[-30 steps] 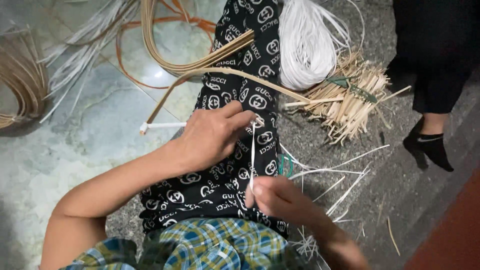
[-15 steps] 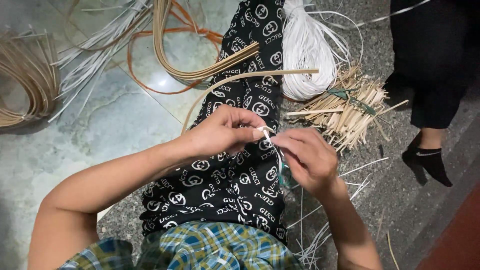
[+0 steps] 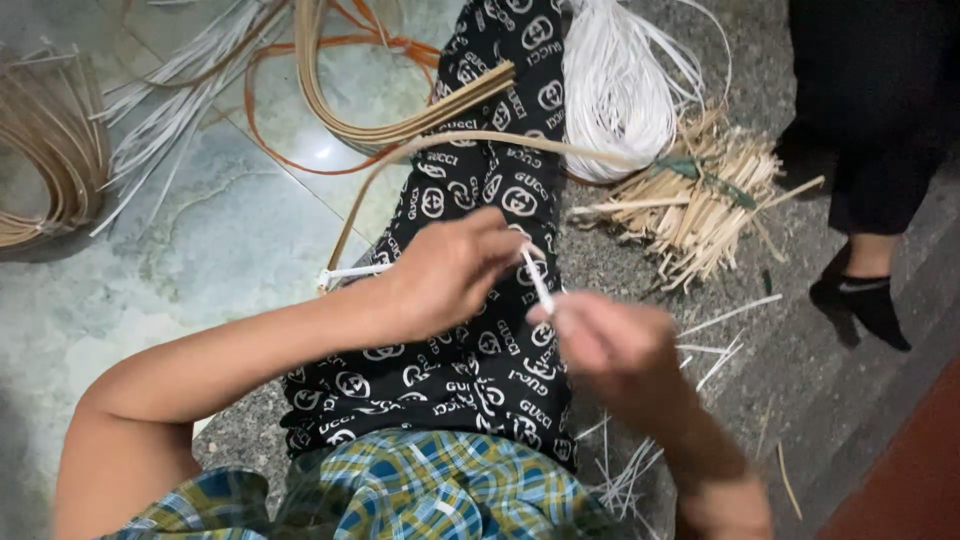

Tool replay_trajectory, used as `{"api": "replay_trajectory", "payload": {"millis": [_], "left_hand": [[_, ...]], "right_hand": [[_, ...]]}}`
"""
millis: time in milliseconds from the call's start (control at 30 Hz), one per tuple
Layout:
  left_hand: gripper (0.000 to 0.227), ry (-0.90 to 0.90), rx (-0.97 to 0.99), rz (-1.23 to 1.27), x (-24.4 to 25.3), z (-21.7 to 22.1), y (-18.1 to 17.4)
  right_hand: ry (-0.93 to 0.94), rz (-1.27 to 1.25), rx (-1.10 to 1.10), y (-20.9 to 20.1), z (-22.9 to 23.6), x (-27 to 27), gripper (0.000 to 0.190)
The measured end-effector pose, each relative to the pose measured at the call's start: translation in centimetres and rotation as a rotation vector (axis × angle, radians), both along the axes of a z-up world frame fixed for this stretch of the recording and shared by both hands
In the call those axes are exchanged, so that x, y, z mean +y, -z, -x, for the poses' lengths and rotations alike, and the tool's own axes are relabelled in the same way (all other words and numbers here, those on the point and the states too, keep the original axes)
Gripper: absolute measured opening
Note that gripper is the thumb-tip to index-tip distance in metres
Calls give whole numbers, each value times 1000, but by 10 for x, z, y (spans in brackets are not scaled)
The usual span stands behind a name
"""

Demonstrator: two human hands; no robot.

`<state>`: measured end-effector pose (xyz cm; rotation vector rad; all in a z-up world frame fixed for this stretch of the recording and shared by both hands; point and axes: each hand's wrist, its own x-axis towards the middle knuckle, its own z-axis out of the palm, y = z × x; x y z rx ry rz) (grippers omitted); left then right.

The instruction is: Bundling and securing bamboo strips using white plastic tape or ribbon.

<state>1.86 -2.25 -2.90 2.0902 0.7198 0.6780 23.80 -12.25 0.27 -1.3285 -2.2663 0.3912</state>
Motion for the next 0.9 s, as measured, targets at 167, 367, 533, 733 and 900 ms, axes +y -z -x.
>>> {"api": "replay_trajectory", "payload": {"millis": [167,367,533,733,900], "left_hand": [[18,105,20,-76,-21,-1,-8],[12,26,-5,-112,-15,15,-4],[20,-21,-64,-55,-9,11,6],[16,-90,-81,628,8,-2,1],[16,72,-332,1441,12,-20,3]], "right_hand": [[169,621,787,25,-27,61,18],[37,917,1285,113,-23,41,16],[91,1439,1751,165,-8,-29,17],[124,802,814,63,-16,-8,18],[43,-270,311,22,-27,11,31]]}}
